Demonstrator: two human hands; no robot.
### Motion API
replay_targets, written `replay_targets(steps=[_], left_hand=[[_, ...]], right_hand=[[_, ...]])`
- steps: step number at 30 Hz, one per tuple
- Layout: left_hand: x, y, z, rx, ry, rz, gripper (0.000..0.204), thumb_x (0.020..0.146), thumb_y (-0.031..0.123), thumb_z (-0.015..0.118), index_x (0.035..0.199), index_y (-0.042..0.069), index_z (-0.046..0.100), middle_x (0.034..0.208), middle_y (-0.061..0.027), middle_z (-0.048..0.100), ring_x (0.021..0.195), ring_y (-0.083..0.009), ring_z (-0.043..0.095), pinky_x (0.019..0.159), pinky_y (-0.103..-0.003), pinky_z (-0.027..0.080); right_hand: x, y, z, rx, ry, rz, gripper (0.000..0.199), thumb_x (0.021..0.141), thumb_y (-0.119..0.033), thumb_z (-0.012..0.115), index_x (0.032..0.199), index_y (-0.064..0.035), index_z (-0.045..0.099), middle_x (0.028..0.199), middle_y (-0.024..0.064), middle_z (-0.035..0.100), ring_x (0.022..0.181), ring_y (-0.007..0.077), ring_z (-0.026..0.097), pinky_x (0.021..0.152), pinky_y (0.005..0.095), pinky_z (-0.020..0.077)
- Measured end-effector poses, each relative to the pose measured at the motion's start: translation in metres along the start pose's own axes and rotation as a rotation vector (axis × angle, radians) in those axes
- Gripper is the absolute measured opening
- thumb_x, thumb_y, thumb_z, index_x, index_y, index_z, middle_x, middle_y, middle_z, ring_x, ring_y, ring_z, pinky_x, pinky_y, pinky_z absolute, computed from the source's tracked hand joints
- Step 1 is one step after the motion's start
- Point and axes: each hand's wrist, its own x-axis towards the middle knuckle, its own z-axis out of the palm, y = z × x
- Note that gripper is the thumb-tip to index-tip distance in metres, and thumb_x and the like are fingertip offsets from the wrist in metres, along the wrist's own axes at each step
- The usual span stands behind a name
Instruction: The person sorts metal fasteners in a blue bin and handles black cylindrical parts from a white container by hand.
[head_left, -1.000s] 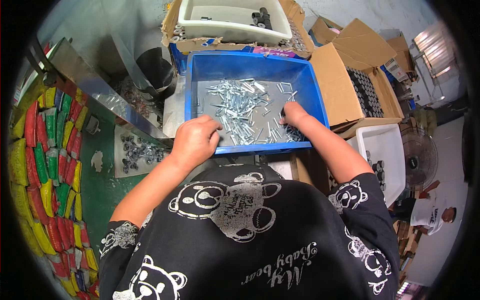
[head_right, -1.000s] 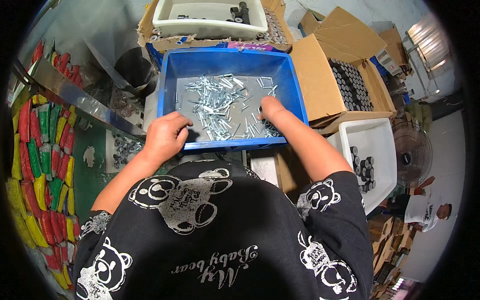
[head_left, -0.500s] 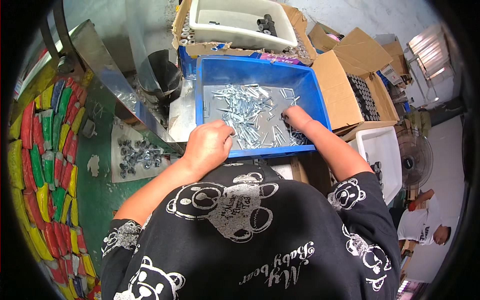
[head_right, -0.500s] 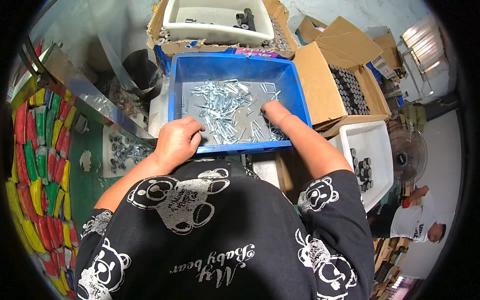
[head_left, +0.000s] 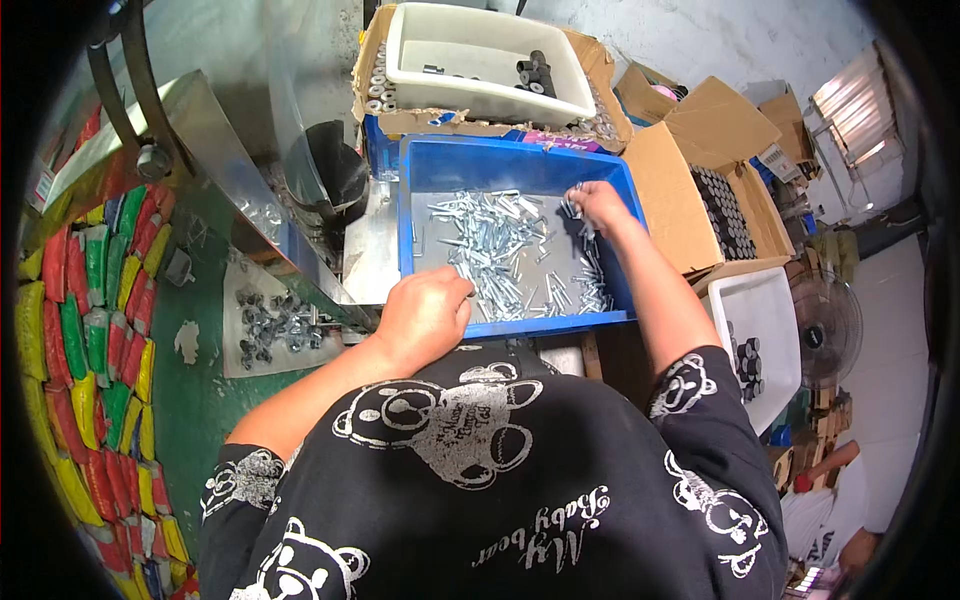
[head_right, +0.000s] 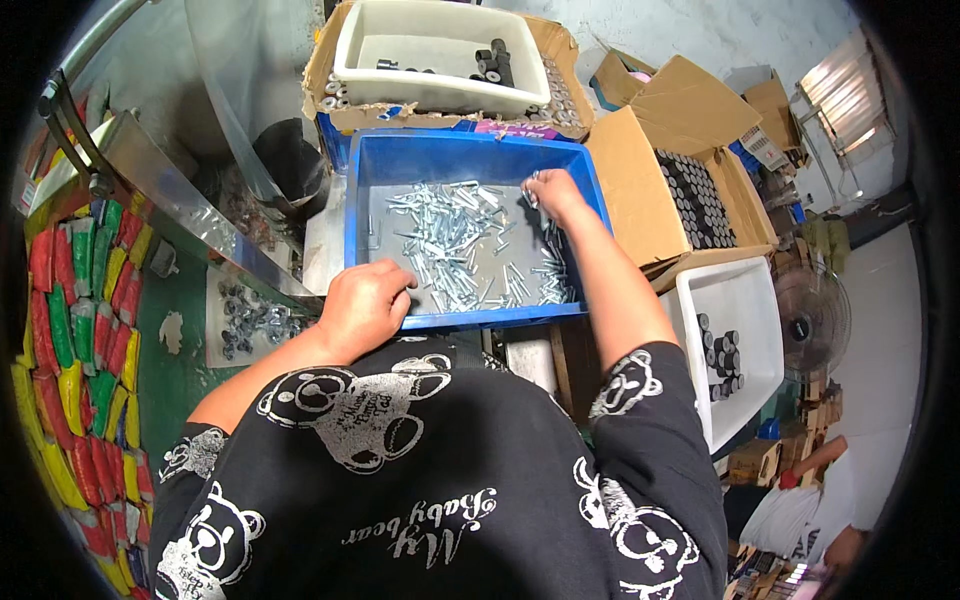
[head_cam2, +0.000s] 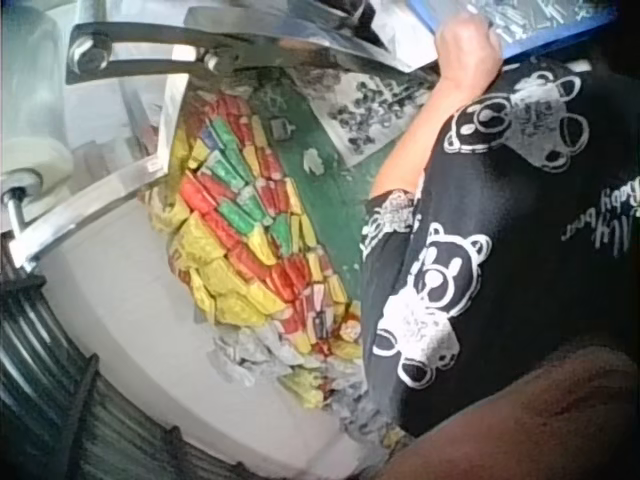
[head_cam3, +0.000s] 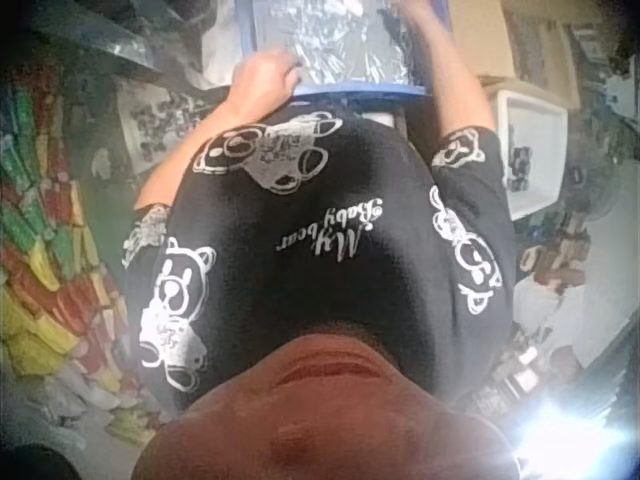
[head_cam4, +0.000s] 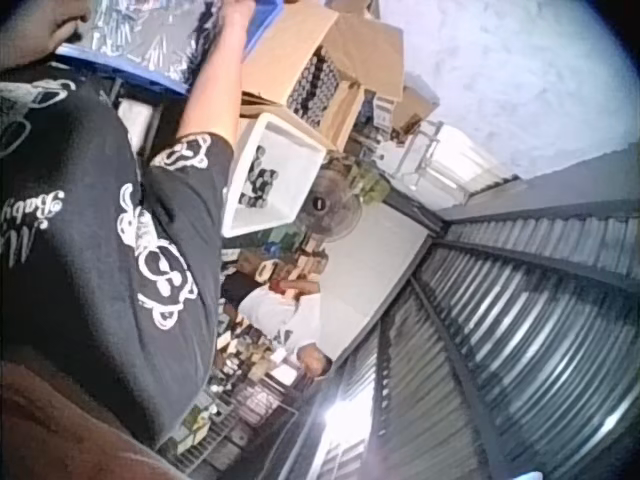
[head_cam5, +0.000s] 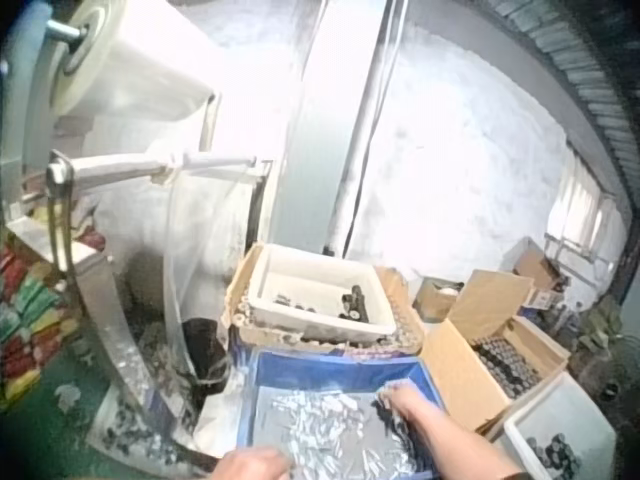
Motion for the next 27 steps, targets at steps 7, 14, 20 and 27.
replay_targets(steps=[7,14,20,27], left_hand=[[-0.001,-0.001,-0.001,-0.023,-0.007,0.006,0.009,0.074,0.006,0.062,0.082,0.005,0.066,0.076,-0.0119,0.061,0.074,-0.0335,0.062,0.067,-0.043,0.050],[-0.001,0.000,-0.002,0.001,-0.007,0.009,0.010,0.074,0.007,0.062,0.083,0.006,0.067,0.077,-0.0104,0.061,0.072,-0.0316,0.062,0.066,-0.041,0.051],[-0.001,0.001,-0.001,-0.015,-0.010,0.016,0.010,0.074,0.007,0.062,0.083,0.006,0.067,0.076,-0.0102,0.062,0.072,-0.0318,0.062,0.066,-0.042,0.051],[-0.001,0.001,0.000,0.013,-0.010,0.008,0.009,0.074,0.007,0.062,0.082,0.006,0.066,0.076,-0.0105,0.062,0.072,-0.0321,0.062,0.066,-0.042,0.051]], right_hand=[[0.031,0.006,0.046,-0.830,0.380,0.032,0.023,0.085,-0.010,0.053,0.096,0.0003,0.071,0.104,0.0242,0.066,0.097,0.0394,0.066,0.084,0.0464,0.0534],[0.033,0.002,0.052,-0.866,0.333,0.034,0.023,0.087,-0.010,0.053,0.095,0.0008,0.071,0.102,0.0237,0.067,0.096,0.0384,0.066,0.082,0.0457,0.0536],[0.018,0.003,0.027,0.292,0.011,-0.051,0.022,0.092,-0.022,0.061,0.079,-0.0049,0.062,0.064,0.0043,0.056,0.045,0.0157,0.046,0.041,0.0298,0.0374],[-0.022,-0.048,0.024,1.448,-0.418,0.026,0.018,0.099,-0.024,0.053,0.097,-0.0061,0.052,0.071,0.0013,0.048,0.052,0.0102,0.040,0.037,0.0201,0.0269]])
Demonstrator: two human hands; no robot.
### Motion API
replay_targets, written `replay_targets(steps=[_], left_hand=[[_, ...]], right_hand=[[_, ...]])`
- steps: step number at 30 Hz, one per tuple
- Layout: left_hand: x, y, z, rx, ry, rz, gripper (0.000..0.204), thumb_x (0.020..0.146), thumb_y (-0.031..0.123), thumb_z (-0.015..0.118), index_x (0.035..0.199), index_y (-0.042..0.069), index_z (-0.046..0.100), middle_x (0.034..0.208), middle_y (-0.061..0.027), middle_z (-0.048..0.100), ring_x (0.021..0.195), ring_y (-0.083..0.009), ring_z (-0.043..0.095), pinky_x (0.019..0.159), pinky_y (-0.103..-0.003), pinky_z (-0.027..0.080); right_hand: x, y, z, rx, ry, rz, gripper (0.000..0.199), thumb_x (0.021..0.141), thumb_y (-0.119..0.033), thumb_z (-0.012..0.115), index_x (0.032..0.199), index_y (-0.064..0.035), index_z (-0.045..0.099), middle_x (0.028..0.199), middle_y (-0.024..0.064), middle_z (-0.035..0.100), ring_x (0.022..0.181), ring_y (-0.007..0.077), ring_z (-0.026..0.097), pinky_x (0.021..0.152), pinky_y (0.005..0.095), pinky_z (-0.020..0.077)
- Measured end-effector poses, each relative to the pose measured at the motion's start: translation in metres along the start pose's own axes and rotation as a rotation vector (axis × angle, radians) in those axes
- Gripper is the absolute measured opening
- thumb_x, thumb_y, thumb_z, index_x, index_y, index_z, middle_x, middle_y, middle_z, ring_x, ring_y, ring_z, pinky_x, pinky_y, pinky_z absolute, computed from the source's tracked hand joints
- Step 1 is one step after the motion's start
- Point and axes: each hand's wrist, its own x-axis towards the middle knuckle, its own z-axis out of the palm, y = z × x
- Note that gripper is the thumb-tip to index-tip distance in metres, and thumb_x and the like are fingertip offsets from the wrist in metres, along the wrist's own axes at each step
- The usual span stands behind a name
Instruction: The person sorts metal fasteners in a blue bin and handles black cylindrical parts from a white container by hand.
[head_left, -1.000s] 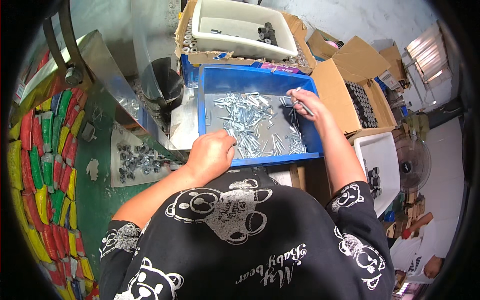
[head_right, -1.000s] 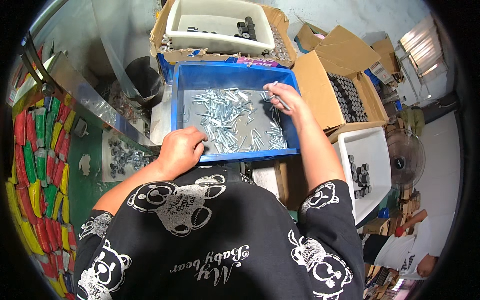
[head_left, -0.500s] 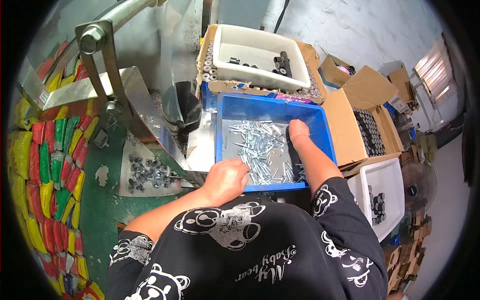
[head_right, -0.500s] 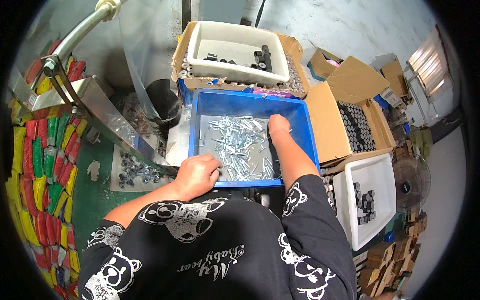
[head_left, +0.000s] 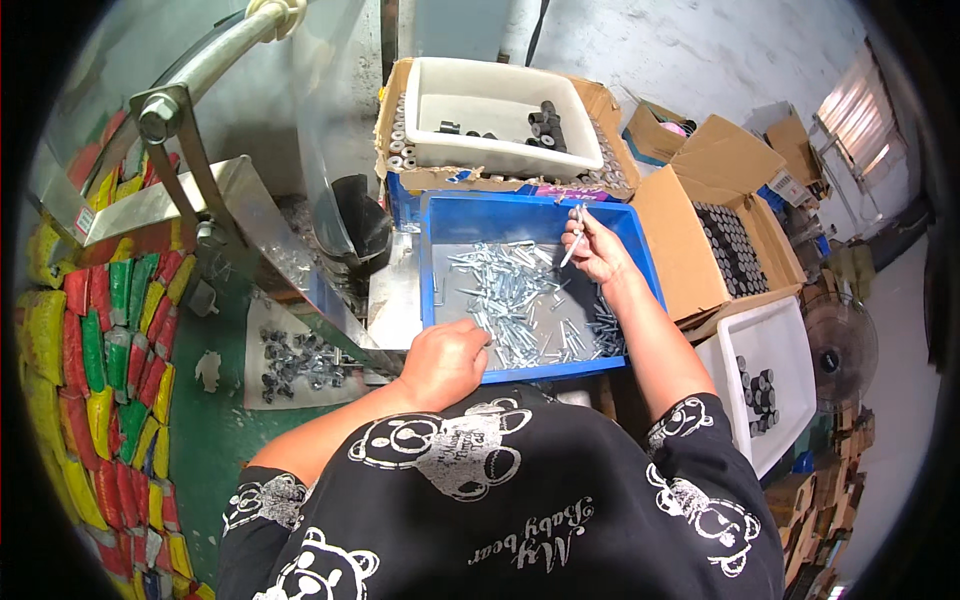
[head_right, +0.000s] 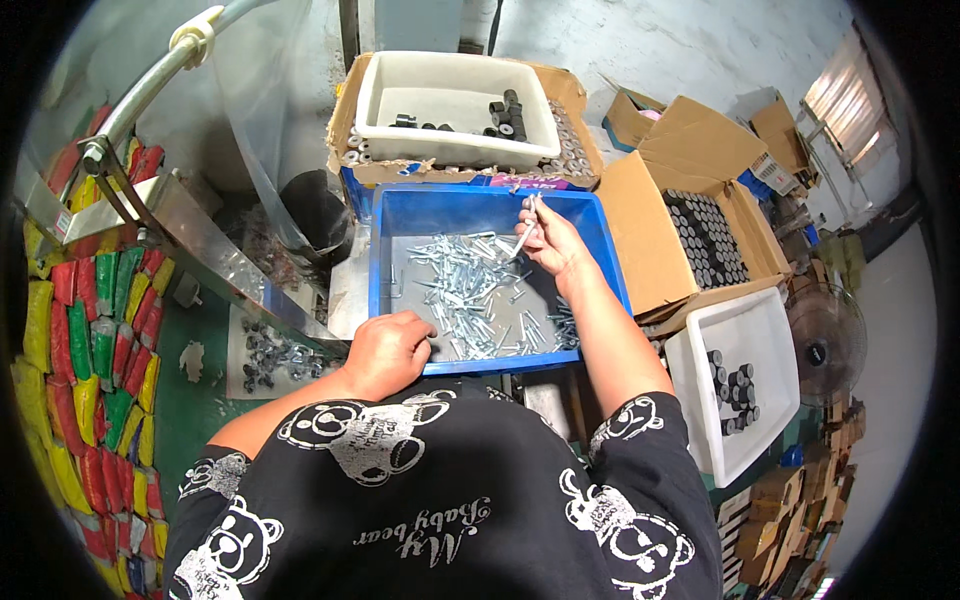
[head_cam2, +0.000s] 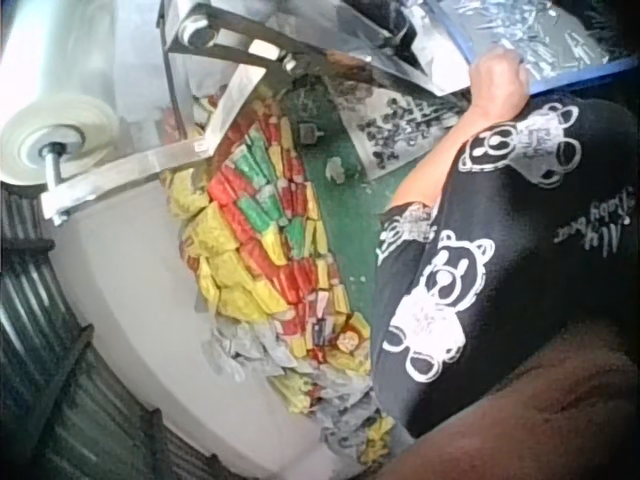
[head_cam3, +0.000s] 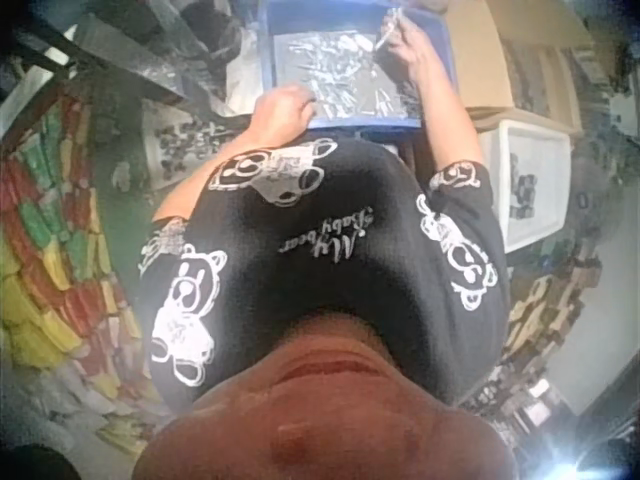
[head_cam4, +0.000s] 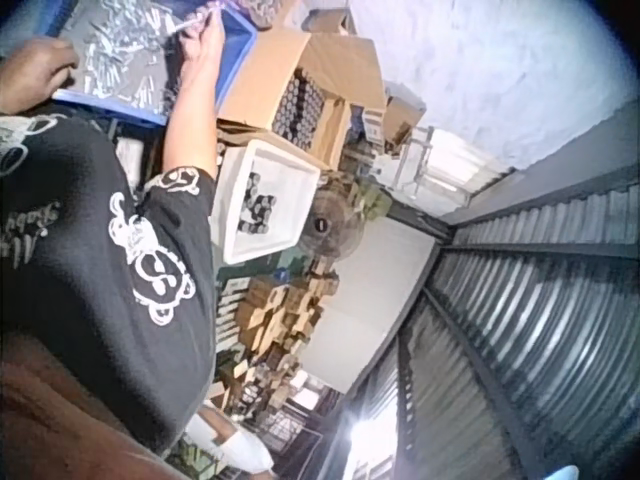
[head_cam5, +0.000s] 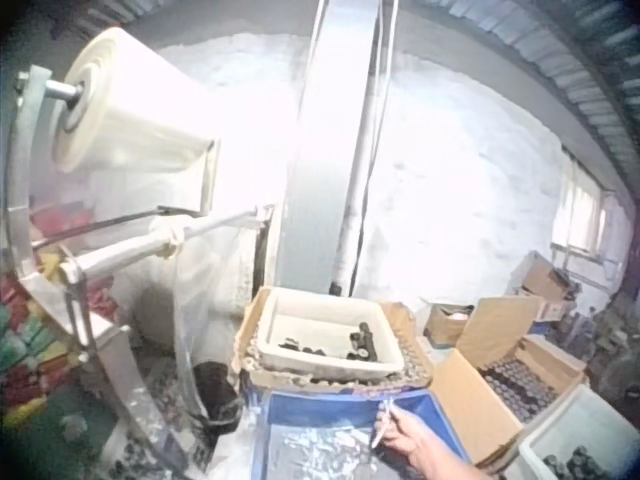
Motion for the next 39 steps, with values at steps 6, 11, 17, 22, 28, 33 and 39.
replay_targets(steps=[6,11,17,22,28,33,39], left_hand=[[-0.001,-0.002,0.001,-0.008,0.005,-0.031,0.009,0.074,0.008,0.062,0.082,0.007,0.066,0.075,-0.0100,0.061,0.073,-0.0313,0.063,0.066,-0.041,0.051],[-0.003,-0.004,0.003,-0.013,0.014,-0.011,0.010,0.074,0.008,0.063,0.083,0.007,0.066,0.075,-0.0101,0.061,0.072,-0.0313,0.062,0.066,-0.041,0.050],[-0.003,-0.004,0.002,-0.034,0.018,-0.002,0.012,0.074,0.008,0.063,0.085,0.007,0.067,0.076,-0.0102,0.062,0.074,-0.0316,0.062,0.067,-0.042,0.050],[-0.003,-0.006,0.003,-0.031,0.013,-0.008,0.011,0.074,0.008,0.063,0.083,0.006,0.067,0.076,-0.0099,0.062,0.073,-0.0309,0.062,0.067,-0.041,0.050],[-0.002,-0.006,0.003,-0.027,0.039,0.018,0.009,0.073,0.007,0.063,0.081,0.006,0.065,0.075,-0.0096,0.060,0.073,-0.0306,0.062,0.066,-0.042,0.051],[-0.003,-0.005,-0.001,-0.044,0.037,0.019,0.009,0.073,0.007,0.062,0.081,0.005,0.065,0.075,-0.0100,0.059,0.073,-0.0302,0.062,0.065,-0.041,0.051],[-0.003,-0.006,0.002,-0.053,0.018,0.032,0.008,0.072,0.006,0.062,0.080,0.005,0.064,0.074,-0.0095,0.058,0.072,-0.0296,0.062,0.064,-0.041,0.051]], right_hand=[[0.026,0.029,0.055,0.044,-0.010,0.132,0.020,0.098,-0.023,0.054,0.087,-0.0058,0.052,0.072,0.0031,0.050,0.059,0.0121,0.044,0.043,0.0223,0.0334],[0.031,0.032,0.058,0.086,-0.158,0.220,0.019,0.093,-0.023,0.055,0.086,-0.0061,0.052,0.071,0.0016,0.048,0.061,0.0146,0.044,0.043,0.0245,0.0338],[0.023,0.034,0.045,-0.411,-0.067,0.244,0.017,0.089,-0.025,0.059,0.091,-0.0086,0.057,0.077,0.0015,0.053,0.058,0.0115,0.047,0.047,0.0256,0.0385],[0.049,0.067,0.061,-1.163,0.042,0.189,0.017,0.093,-0.024,0.057,0.089,-0.0075,0.060,0.069,0.0047,0.058,0.053,0.0148,0.054,0.042,0.0306,0.0414],[0.058,0.136,0.070,-2.737,-0.484,-0.153,0.019,0.086,-0.017,0.052,0.094,-0.0066,0.066,0.086,0.0166,0.070,0.082,0.0360,0.068,0.071,0.0471,0.0535],[0.051,0.134,0.078,-2.562,-0.208,-0.258,0.020,0.089,-0.018,0.051,0.103,-0.0054,0.059,0.087,0.0219,0.068,0.078,0.0377,0.068,0.068,0.0500,0.0524],[0.044,0.091,0.116,-0.290,-0.289,0.477,0.026,0.100,-0.034,0.047,0.109,-0.0107,0.054,0.078,0.0035,0.056,0.063,0.0156,0.050,0.056,0.0302,0.0422]])
